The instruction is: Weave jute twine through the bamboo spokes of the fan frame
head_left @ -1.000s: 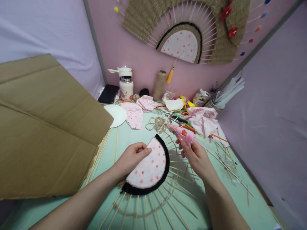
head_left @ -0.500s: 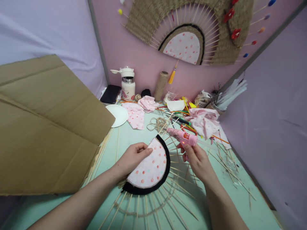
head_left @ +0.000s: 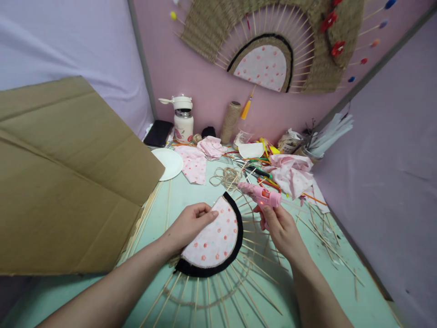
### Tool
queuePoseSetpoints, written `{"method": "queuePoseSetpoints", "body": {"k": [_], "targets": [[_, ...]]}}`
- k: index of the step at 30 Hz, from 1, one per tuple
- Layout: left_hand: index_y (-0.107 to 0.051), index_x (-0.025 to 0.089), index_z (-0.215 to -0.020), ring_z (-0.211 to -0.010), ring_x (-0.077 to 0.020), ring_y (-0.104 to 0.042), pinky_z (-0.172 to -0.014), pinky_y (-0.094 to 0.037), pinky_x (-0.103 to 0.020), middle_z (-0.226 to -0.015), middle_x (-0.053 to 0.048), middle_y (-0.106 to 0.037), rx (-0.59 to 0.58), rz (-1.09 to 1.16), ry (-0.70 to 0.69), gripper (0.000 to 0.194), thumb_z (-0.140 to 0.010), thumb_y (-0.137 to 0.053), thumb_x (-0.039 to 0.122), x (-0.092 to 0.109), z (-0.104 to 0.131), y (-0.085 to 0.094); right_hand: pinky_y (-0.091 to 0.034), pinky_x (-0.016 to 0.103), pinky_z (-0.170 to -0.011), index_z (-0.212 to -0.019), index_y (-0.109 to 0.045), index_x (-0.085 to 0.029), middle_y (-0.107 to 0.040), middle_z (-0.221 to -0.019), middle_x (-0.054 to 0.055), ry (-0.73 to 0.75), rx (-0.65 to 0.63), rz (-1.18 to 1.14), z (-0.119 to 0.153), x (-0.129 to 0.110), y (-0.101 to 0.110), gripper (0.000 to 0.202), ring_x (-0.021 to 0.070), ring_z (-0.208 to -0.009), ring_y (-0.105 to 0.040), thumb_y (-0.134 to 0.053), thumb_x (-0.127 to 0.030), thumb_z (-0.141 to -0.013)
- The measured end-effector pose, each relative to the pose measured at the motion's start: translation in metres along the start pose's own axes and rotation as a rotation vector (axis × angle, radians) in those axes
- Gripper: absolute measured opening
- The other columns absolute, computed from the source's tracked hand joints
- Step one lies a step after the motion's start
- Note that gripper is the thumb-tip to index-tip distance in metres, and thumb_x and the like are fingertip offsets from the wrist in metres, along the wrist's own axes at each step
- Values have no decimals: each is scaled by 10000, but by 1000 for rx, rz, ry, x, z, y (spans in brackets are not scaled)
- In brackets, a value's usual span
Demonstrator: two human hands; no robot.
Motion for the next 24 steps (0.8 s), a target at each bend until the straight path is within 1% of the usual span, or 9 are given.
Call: {"method": "queuePoseSetpoints", "body": {"k": [11,18,24], "targets": [[-539,166,-707,-507,-81,-422,-456,-295,-196,-602,45,-470,-3,-1,1,334,-763,-607,489,0,0,1,-405,263,-477,-801,-579,-182,-526,-552,3,-11,12,-3,2,-4,1,390,141,-498,-496,-403,-513,-909],[-539,164,-709,-514,-76,-419,-473,-294,-194,-602,53,-461,0,9,1,341,-765,-606,494,0,1,1,-412,268,-491,-796,-576,-179,-534,-575,7,-21,10,8,0,-4,1,405,140,-501,-505,-399,-526,-907],[-536,162,-697,-510,-78,-405,-476,-289,-199,-596,54,-450,6,-9,-9,352,-755,-609,501,0,1,1,-404,269,-476,-784,-574,-180,-537,-550,7,-19,15,14,-1,-6,1,426,144,-486,-498,-395,-549,-900]]}}
Point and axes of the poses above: each hand's wrist, its own z-axis away from the middle knuckle, its own y-axis out of the back of the hand, x = y × z, the point moved 6 cm from there along -z, towards the middle knuckle
